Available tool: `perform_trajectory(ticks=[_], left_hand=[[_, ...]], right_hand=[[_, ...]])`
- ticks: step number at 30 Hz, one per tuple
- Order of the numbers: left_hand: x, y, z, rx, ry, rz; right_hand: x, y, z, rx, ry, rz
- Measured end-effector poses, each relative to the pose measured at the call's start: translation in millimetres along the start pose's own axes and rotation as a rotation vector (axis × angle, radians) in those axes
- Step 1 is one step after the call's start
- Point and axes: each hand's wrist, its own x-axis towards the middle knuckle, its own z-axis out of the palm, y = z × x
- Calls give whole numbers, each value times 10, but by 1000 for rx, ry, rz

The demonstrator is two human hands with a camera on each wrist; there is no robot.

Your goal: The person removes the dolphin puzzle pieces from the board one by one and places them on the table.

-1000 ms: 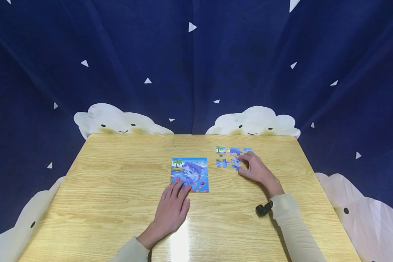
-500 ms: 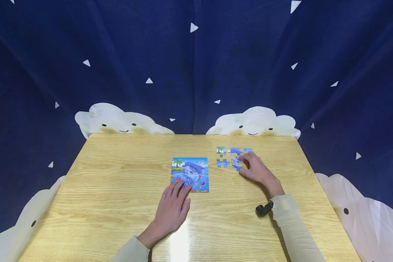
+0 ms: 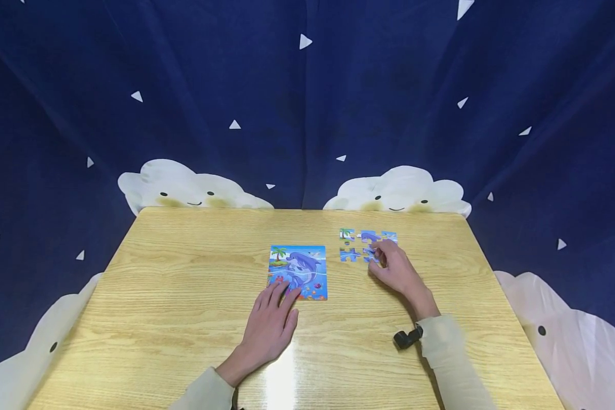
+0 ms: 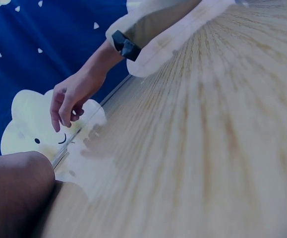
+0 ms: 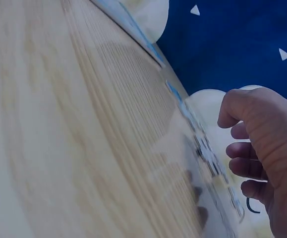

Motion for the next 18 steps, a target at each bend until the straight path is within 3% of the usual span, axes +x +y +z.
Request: perform_trajectory(ticks=[3, 18], left_hand=[[-2, 5, 0, 4, -21, -9], [0, 15, -12, 0, 15, 3]], right_hand=[[-22, -78, 18, 26, 8, -11], [-102, -281, 158, 122, 44, -48]])
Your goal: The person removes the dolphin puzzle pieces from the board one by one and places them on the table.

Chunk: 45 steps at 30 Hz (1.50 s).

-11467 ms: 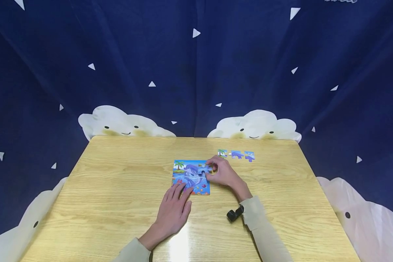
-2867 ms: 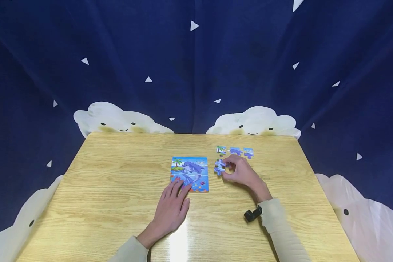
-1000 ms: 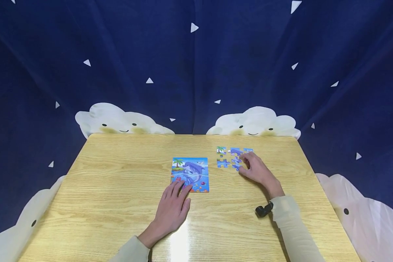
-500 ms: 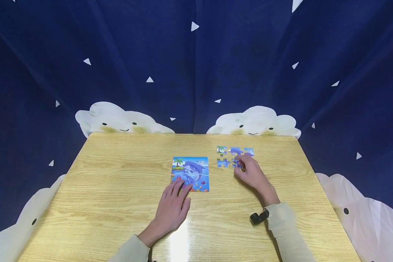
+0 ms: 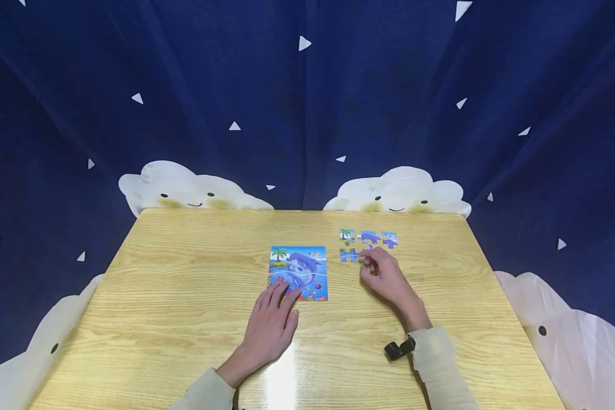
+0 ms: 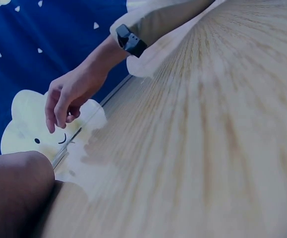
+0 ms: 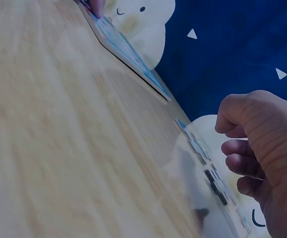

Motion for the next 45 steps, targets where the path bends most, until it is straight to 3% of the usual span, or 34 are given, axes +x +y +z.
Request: perform_trajectory(ticks=[15, 22, 34, 45], left_hand=[[2, -22, -24, 20, -67, -32], [1, -34, -22, 30, -61, -25], [-1, -30, -30, 27, -27, -15], [5, -14, -15, 29, -36, -8]], right_hand=[[90, -347, 396, 85, -177, -31], [199, -469, 561, 8, -281, -42], [339, -544, 620, -85, -341, 12], [475, -572, 635, 7, -398, 98]])
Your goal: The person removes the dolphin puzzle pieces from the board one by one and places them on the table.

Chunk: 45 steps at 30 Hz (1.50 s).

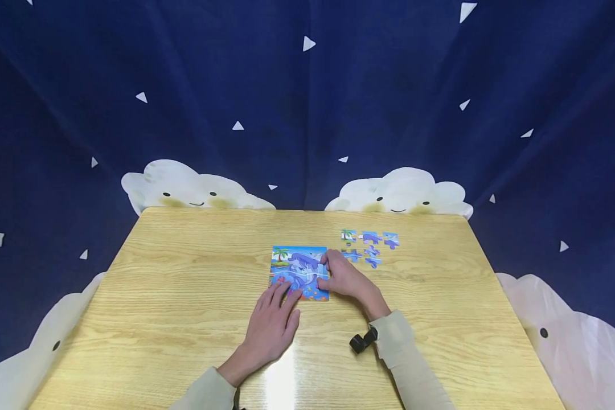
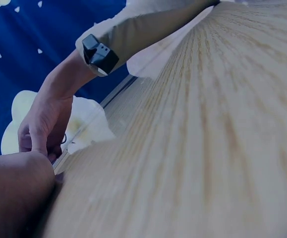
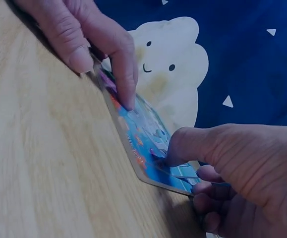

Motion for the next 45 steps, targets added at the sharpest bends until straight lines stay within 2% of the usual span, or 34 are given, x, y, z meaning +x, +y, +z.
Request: perform_trajectory(ticks=[11, 21, 27, 34, 40, 42, 45], left_hand=[[-9, -3, 12, -1, 12, 4], [-6, -7, 27, -17, 29, 16], [0, -9, 37, -19, 45, 31], [8, -5, 29, -17, 33, 29], [9, -23, 42, 0, 27, 20], [7, -34, 65, 4, 53, 29], [1, -39, 75, 6, 40, 26]], right_hand=[[10, -2, 9, 100, -5, 39], [-12, 3, 27, 131, -6, 20], [-34, 9, 57, 88, 58, -9], [-138, 44, 59, 69, 163, -56], [-185, 131, 61, 30, 159, -97], [-195, 151, 64, 19, 154, -117], [-210, 156, 64, 16, 146, -126]])
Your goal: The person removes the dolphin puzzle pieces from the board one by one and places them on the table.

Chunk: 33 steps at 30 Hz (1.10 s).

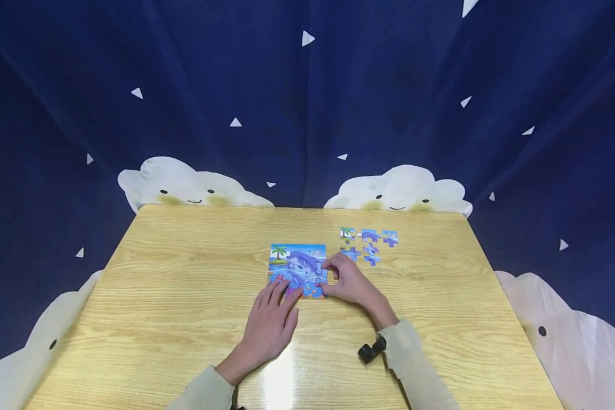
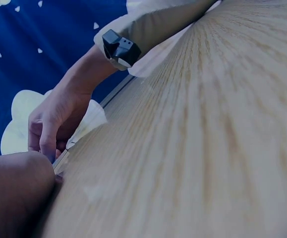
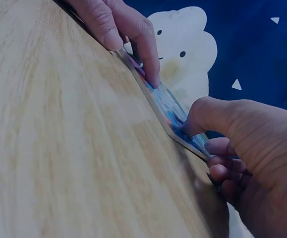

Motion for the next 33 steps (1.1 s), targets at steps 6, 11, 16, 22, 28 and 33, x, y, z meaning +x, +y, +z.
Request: perform_trajectory(ticks=[6, 11, 16, 22, 28, 33], left_hand=[[0, 14, -16, -8, -27, -9], [9, 26, -29, -13, 2, 1], [17, 45, -63, -17, -14, -8], [19, 58, -100, -20, -41, -17], [6, 52, -98, -22, -37, -18], [6, 46, -75, -18, -13, -8]], right_hand=[[-23, -5, -14, 1, 9, -3], [-28, 15, -9, 6, 20, 7], [-28, 42, 7, 2, 32, 16], [-33, 39, 7, -13, 30, 58], [-31, 9, 2, -27, 48, 89], [-34, 11, 13, -43, 72, 90]])
